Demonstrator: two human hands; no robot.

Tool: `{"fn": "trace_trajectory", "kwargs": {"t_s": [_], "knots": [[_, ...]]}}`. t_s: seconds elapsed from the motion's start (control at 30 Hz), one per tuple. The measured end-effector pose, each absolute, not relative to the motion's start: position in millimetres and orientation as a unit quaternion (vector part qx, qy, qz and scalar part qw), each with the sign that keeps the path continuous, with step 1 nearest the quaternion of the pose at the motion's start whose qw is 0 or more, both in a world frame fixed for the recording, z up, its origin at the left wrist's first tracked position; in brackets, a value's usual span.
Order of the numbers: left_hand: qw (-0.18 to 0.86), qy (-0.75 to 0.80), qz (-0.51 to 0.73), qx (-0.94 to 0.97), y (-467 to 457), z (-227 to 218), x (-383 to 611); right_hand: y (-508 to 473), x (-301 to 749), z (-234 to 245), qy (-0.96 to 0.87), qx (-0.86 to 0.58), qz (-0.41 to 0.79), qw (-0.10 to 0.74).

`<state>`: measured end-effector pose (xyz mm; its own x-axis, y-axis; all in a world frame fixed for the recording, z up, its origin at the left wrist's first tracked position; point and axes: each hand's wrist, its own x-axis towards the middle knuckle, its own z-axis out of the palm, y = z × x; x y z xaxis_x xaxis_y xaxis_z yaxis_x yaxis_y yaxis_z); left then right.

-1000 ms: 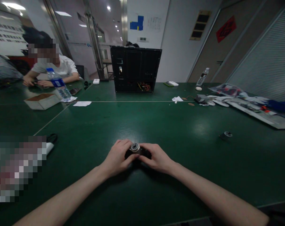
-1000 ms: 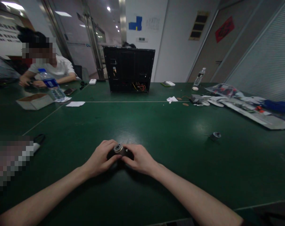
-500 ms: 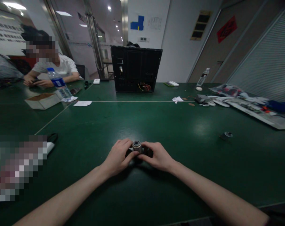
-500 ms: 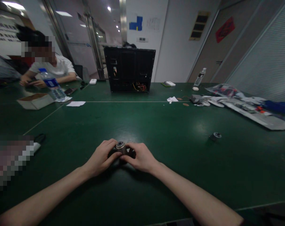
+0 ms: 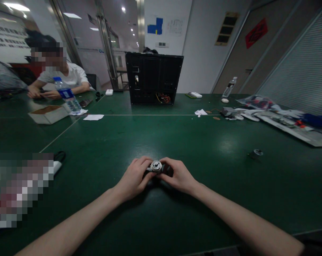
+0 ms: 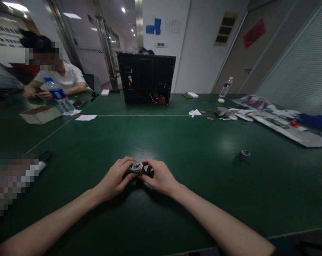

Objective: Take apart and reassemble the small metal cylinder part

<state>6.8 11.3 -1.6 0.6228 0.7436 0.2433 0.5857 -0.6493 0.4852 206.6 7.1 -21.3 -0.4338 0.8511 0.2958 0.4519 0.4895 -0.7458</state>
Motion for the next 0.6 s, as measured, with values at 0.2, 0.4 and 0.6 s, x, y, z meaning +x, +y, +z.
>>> {"fn": "trace_trajectory", "kwargs": {"t_s": [0.2,0.4,0.6], "knots": [[0.177,0.369,0.217,0.886,11.2,-4.2,6.4,7.6,207.0,-23.5,-0.796,-0.418,0.27,0.344],[0.171,0.366,0.224,0.887,11.7,-6.6,6.3,9.0,208.7,-23.5,-0.796,-0.421,0.275,0.337],[0.19,0.372,0.214,0.883,11.8,-2.8,6.3,10.9,210.5,-23.9,-0.78,-0.397,0.34,0.344]]}}
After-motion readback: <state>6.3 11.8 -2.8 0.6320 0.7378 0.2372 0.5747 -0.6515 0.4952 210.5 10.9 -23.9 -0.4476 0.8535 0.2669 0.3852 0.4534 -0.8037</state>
